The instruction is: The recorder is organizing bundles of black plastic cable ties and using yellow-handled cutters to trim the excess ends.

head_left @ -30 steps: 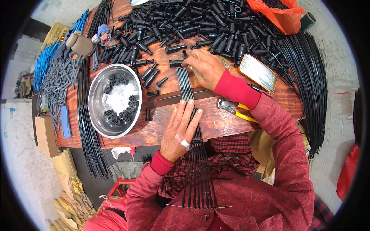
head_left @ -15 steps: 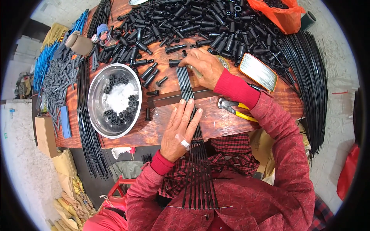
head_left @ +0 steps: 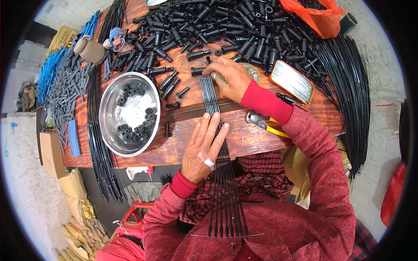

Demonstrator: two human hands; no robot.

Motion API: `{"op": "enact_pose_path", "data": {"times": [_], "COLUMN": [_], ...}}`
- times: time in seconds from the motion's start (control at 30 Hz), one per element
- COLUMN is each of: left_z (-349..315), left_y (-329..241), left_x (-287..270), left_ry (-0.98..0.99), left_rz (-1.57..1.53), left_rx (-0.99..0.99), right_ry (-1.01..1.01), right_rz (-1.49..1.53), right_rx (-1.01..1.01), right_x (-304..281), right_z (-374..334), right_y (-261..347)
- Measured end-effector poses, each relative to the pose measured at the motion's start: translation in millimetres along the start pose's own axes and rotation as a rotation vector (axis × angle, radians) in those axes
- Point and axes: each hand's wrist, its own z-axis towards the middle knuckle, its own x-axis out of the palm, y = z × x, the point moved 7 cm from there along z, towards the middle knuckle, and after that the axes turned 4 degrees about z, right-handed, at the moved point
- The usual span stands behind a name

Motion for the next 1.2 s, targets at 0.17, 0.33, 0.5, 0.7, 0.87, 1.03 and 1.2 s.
{"op": "enact_pose_path", "data": {"times": [0.17,0.33,0.5,0.7,0.87,1.03,1.2], "left_z": [-1.7,-0.8,1.9,-8.0,-7.5,-15.2,-48.3], "left_y": [1.3,-0.5,-6.0,-3.3,-9.6,-29.9,-52.4], "left_x": [0.6,-3.0,-1.5,2.9,-1.0,-0.5,10.4], "left_ry": [0.005,0.007,-0.006,-0.001,-0.018,-0.056,-0.015], "left_rz": [0.007,0.005,0.039,0.083,0.017,-0.005,0.032], "left_rx": [0.0,0.006,0.046,0.063,0.083,0.071,0.011], "right_ry": [0.076,0.09,-0.017,0.633,0.674,0.385,0.445], "right_rz": [-0.024,0.031,0.099,0.328,0.22,0.063,0.144], "right_rx": [0.004,-0.073,-0.164,-0.145,-0.112,-0.225,-0.284], "right_x": [4.2,9.6,-24.0,-36.3,-36.5,-20.7,-23.4], "right_z": [3.8,10.8,15.1,-66.8,-115.7,-139.6,-167.0], "right_y": [3.6,12.0,36.6,108.7,177.2,183.6,199.2]}}
